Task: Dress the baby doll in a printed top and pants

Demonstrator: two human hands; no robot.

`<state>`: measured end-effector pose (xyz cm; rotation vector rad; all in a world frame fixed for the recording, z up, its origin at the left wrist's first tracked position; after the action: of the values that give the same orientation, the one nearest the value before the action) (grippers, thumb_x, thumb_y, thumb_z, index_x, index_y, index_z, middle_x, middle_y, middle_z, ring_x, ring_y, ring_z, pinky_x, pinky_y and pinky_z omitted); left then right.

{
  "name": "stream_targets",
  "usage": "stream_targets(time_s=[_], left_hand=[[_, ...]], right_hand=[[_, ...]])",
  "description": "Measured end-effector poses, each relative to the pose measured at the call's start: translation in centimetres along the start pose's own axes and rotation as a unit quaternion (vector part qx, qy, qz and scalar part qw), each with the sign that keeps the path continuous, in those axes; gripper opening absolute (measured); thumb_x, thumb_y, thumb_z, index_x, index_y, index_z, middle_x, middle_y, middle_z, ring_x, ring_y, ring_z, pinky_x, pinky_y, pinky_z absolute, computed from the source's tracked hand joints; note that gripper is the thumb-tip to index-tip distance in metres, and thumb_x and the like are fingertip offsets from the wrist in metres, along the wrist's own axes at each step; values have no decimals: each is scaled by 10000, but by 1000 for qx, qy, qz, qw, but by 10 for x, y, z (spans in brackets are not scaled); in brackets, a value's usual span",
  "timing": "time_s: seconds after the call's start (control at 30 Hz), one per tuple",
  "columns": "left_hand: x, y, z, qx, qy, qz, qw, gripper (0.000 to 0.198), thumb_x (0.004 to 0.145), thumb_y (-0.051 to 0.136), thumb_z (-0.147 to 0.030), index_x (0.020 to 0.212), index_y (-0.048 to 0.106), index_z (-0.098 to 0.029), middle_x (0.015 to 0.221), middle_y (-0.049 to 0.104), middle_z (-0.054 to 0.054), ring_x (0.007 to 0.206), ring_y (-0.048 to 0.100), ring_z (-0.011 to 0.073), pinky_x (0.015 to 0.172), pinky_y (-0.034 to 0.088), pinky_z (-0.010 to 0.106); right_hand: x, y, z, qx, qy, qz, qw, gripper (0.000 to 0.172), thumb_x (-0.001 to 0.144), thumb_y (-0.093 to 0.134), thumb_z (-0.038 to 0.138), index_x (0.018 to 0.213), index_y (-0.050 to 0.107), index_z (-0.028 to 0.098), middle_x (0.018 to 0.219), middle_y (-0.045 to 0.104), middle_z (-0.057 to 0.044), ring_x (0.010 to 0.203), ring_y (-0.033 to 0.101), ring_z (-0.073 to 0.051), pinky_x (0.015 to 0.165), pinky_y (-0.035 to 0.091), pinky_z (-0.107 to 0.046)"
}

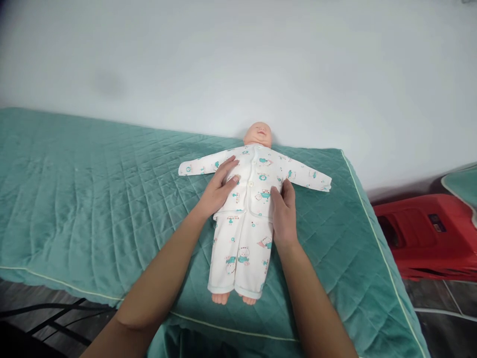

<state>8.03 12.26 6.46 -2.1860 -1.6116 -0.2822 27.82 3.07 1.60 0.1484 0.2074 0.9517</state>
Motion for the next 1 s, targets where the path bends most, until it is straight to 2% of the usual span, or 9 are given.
stream_targets(time_s=[0.2,0.4,0.5,0.6,0.7,0.8,0.9,1.0], left_hand=[[2,0,0,10,11,-8,1000,391,952,615,-393,1330,624,-295,1576,468,67,1503,367,241,1275,228,464],[8,-1,-2,-37,0,-41,998,450,898,699,-398,1329,629,-289,1538,515,58,1473,416,255,1281,234,434],[9,0,-2,-42,-8,-46,998,462,925,662,-410,1366,608,-287,1528,530,53,1464,432,249,1277,251,426],[3,-2,2,-20,-29,-53,998,483,964,587,-447,1412,576,-269,1557,502,55,1478,417,242,1282,240,425],[-14,-3,12,9,-66,-25,998,578,986,526,-469,1508,478,-226,1643,369,49,1546,296,220,1305,159,397],[-42,-7,19,14,-97,3,995,651,993,499,-485,1565,393,-191,1679,268,50,1572,213,202,1309,120,365],[-77,-17,16,25,-107,2,994,645,994,486,-516,1549,425,-193,1655,322,58,1551,280,210,1304,169,375],[-119,-34,3,58,-97,-24,993,581,1009,468,-507,1494,510,-190,1603,427,76,1510,372,215,1290,231,396]], right_hand=[[-4,2,-1,14,12,-8,1000,570,852,694,408,1377,517,277,1596,436,-42,1479,419,-241,1247,356,-465],[-5,4,-4,31,28,-5,999,540,849,689,412,1344,524,273,1508,541,-48,1404,518,-241,1196,434,-458],[-2,2,-9,40,39,-3,998,543,845,689,424,1338,523,271,1478,567,-50,1375,548,-238,1182,450,-452],[5,-5,-10,55,21,-14,998,525,838,687,410,1314,537,248,1505,538,-60,1374,546,-224,1192,435,-416],[15,-14,-15,68,8,-26,997,537,840,664,390,1328,519,217,1516,520,-85,1383,535,-226,1192,428,-411],[22,-25,-22,76,5,-45,996,578,832,656,358,1363,491,199,1564,460,-103,1419,497,-211,1218,380,-386],[18,-36,-21,66,-21,-56,996,609,825,650,329,1393,471,202,1605,403,-110,1459,444,-188,1239,331,-364],[-4,-50,-16,58,-46,-54,996,615,810,675,350,1381,490,217,1601,407,-116,1465,436,-197,1236,330,-398]])
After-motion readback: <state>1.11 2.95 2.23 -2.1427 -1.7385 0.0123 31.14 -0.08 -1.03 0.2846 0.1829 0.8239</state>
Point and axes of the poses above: each hand's wrist, its own x-axis towards the middle knuckle, its own y-axis out of the palm, z = x × y, the point moved 10 cm from there along x, towards the middle knuckle
